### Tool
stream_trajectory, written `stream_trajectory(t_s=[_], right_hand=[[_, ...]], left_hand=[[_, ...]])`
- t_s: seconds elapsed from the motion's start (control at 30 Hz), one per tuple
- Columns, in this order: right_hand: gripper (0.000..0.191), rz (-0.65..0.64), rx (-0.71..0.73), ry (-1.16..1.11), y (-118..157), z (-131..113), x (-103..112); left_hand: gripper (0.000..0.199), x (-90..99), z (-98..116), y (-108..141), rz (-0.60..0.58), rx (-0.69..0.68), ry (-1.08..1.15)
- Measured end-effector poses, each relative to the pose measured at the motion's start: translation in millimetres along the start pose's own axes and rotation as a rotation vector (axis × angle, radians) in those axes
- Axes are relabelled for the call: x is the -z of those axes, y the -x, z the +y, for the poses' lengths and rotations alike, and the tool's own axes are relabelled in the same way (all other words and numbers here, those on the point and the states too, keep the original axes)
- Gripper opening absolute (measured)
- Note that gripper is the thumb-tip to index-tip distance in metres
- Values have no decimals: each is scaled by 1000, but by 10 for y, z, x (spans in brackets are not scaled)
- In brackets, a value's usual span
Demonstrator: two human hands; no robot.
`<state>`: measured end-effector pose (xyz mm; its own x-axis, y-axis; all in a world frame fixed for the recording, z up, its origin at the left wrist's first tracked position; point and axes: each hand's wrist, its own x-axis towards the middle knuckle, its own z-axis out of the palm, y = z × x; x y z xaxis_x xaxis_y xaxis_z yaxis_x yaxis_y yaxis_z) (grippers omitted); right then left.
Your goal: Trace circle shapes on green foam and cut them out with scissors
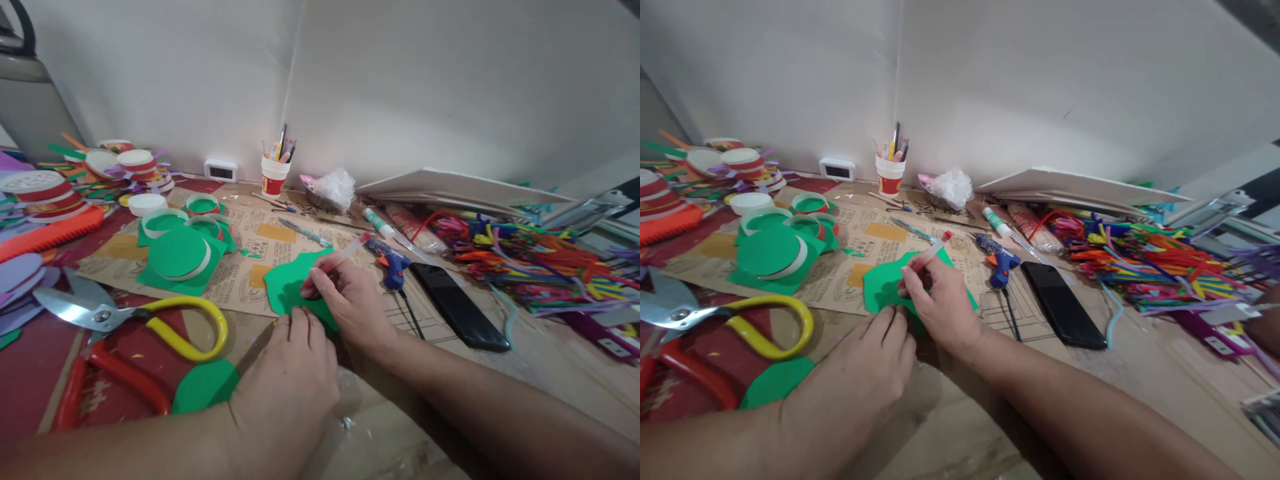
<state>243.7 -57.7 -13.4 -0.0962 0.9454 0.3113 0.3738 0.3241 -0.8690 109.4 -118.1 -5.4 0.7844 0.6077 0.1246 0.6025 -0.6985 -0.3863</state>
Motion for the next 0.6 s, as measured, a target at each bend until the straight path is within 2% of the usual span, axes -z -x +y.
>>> stream_trajectory(t_s=[0.2,0.6], right_hand=[[18,16,75,190,-12,-5,36],[17,-31,61,250,-16,-21,36]], left_hand=[[38,-46,14,15,58,0,-7],[37,-12,7,15,59,-7,32]])
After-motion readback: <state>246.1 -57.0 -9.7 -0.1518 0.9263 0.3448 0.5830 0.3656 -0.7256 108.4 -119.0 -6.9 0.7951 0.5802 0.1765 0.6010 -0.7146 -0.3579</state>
